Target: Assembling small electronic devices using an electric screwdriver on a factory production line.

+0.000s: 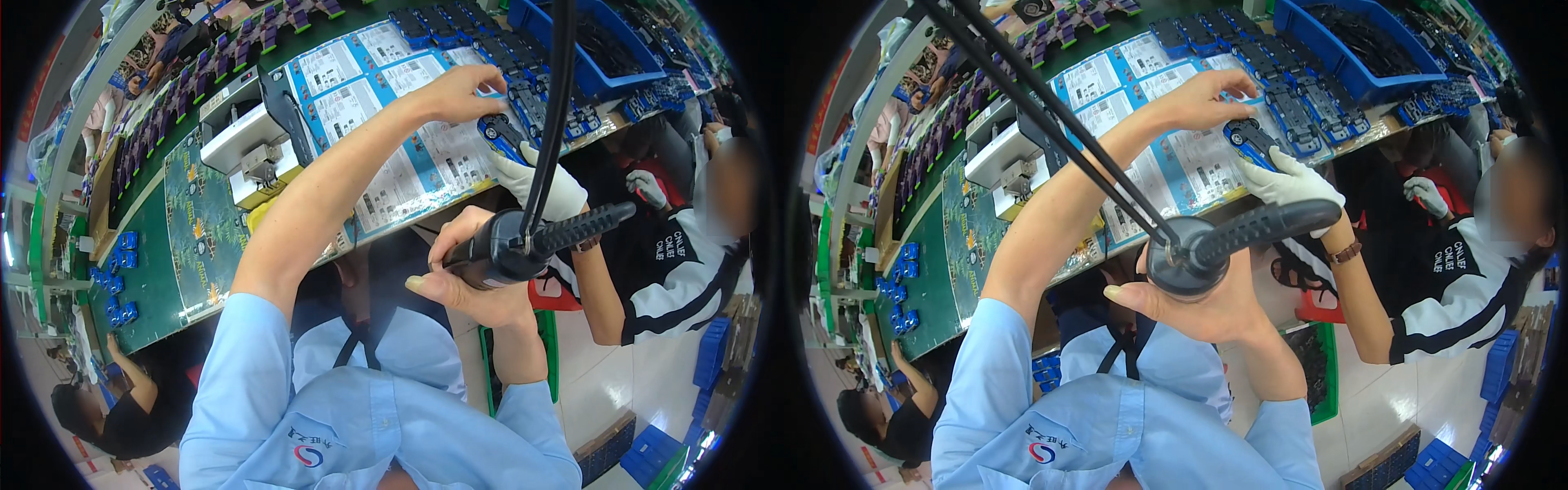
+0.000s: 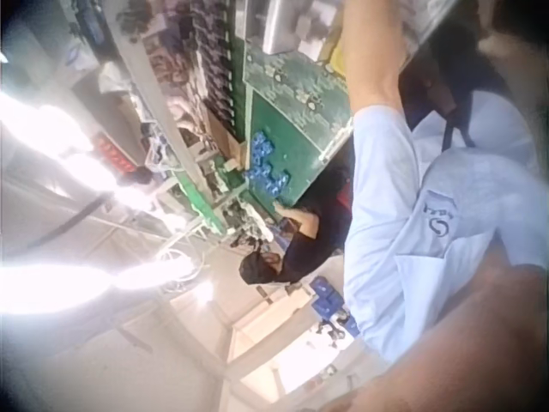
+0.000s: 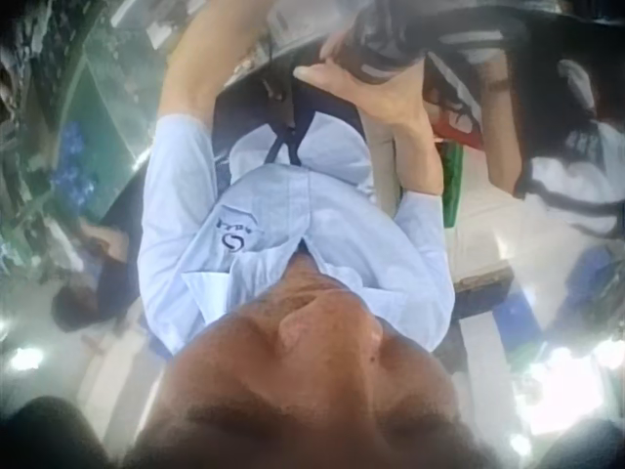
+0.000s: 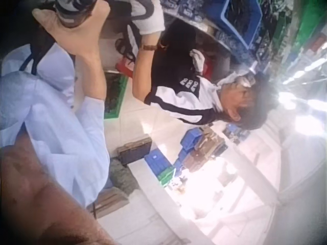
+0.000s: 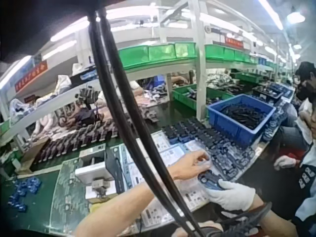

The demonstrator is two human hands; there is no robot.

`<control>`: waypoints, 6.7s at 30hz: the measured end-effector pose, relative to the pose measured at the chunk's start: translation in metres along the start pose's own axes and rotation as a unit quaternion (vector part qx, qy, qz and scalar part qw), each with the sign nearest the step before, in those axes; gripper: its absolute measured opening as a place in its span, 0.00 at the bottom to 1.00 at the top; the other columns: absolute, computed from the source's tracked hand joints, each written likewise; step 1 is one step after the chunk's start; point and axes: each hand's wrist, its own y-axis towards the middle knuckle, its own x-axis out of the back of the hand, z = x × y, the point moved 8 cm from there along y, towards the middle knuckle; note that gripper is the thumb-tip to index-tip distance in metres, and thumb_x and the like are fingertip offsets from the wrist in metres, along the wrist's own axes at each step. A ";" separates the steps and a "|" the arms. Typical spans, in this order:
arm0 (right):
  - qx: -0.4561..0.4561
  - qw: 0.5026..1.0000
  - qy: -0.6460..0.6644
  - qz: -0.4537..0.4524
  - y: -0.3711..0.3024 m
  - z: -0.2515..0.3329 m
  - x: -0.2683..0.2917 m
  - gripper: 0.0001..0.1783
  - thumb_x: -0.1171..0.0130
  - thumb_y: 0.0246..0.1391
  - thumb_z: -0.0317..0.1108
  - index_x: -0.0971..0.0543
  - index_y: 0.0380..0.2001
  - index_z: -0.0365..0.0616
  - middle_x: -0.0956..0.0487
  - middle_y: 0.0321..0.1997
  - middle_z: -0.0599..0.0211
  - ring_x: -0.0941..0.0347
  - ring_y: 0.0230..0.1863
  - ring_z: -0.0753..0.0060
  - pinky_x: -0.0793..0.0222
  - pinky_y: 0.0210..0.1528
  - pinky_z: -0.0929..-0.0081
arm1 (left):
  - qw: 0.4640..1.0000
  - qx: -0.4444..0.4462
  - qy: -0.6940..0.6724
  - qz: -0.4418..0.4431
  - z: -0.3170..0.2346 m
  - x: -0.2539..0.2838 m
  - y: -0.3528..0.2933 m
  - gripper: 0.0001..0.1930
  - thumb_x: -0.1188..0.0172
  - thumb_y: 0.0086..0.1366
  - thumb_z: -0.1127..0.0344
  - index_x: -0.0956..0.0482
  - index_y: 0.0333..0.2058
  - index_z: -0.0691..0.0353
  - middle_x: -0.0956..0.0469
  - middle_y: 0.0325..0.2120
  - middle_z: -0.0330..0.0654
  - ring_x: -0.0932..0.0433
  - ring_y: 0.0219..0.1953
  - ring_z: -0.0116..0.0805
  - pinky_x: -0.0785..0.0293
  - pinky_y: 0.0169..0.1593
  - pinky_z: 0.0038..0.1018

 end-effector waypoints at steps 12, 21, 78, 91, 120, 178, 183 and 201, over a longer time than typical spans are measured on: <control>-0.015 0.994 0.107 0.015 -0.017 0.003 -0.021 0.17 0.25 0.41 0.23 0.25 0.32 0.40 0.25 0.28 0.70 0.31 0.26 0.84 0.35 0.28 0.84 | 0.995 0.041 0.026 0.092 -0.023 0.017 -0.093 0.30 0.26 0.48 0.65 0.22 0.52 0.65 0.17 0.38 0.47 0.19 0.40 0.32 0.24 0.46 0.26; 0.008 0.990 0.140 0.018 0.002 0.004 -0.043 0.14 0.29 0.42 0.25 0.27 0.28 0.39 0.26 0.19 0.67 0.32 0.19 0.81 0.35 0.24 0.83 | 0.963 0.105 0.185 -0.165 -0.089 0.148 -0.302 0.26 0.27 0.48 0.64 0.18 0.49 0.60 0.19 0.37 0.46 0.19 0.38 0.39 0.24 0.44 0.31; 0.131 0.989 0.038 0.057 0.144 0.009 -0.188 0.04 0.43 0.61 0.27 0.27 0.34 0.37 0.34 0.18 0.70 0.38 0.16 0.77 0.37 0.23 0.75 | 0.795 0.146 0.550 -0.211 -0.072 0.060 -0.352 0.27 0.50 0.61 0.65 0.30 0.60 0.62 0.31 0.60 0.45 0.33 0.64 0.39 0.45 0.67 0.38; 0.124 0.991 0.045 -0.005 0.126 -0.020 -0.145 0.11 0.32 0.53 0.25 0.26 0.30 0.38 0.27 0.17 0.70 0.33 0.14 0.80 0.36 0.20 0.83 | 0.799 0.159 0.547 -0.193 -0.065 0.056 -0.350 0.27 0.50 0.60 0.67 0.29 0.60 0.60 0.31 0.61 0.42 0.35 0.65 0.37 0.49 0.69 0.39; 0.091 0.993 0.019 0.066 0.130 -0.019 -0.157 0.07 0.46 0.62 0.28 0.31 0.30 0.41 0.36 0.17 0.70 0.39 0.17 0.77 0.38 0.23 0.75 | 0.789 0.157 0.556 -0.209 -0.067 0.057 -0.351 0.25 0.50 0.62 0.64 0.29 0.59 0.60 0.31 0.60 0.43 0.33 0.64 0.38 0.50 0.69 0.38; 0.120 0.973 0.052 0.189 0.117 -0.038 -0.263 0.12 0.41 0.61 0.28 0.34 0.27 0.41 0.34 0.16 0.68 0.39 0.15 0.78 0.35 0.22 0.75 | 0.778 0.108 0.563 -0.256 -0.068 0.056 -0.357 0.14 0.47 0.62 0.57 0.26 0.45 0.55 0.28 0.44 0.37 0.30 0.56 0.35 0.40 0.64 0.42; 0.112 0.975 0.074 0.177 0.116 -0.037 -0.266 0.12 0.41 0.59 0.25 0.34 0.26 0.42 0.35 0.16 0.69 0.40 0.14 0.79 0.36 0.22 0.76 | 0.780 0.106 0.567 -0.242 -0.066 0.053 -0.357 0.15 0.47 0.62 0.58 0.25 0.45 0.55 0.27 0.47 0.39 0.32 0.59 0.38 0.42 0.66 0.44; 0.093 0.989 -0.005 -0.115 0.096 -0.038 -0.068 0.05 0.42 0.60 0.25 0.28 0.31 0.40 0.32 0.17 0.69 0.36 0.16 0.76 0.35 0.23 0.74 | 0.914 0.145 0.324 -0.194 -0.081 0.114 -0.331 0.27 0.27 0.46 0.56 0.25 0.42 0.63 0.25 0.44 0.45 0.27 0.50 0.42 0.34 0.51 0.37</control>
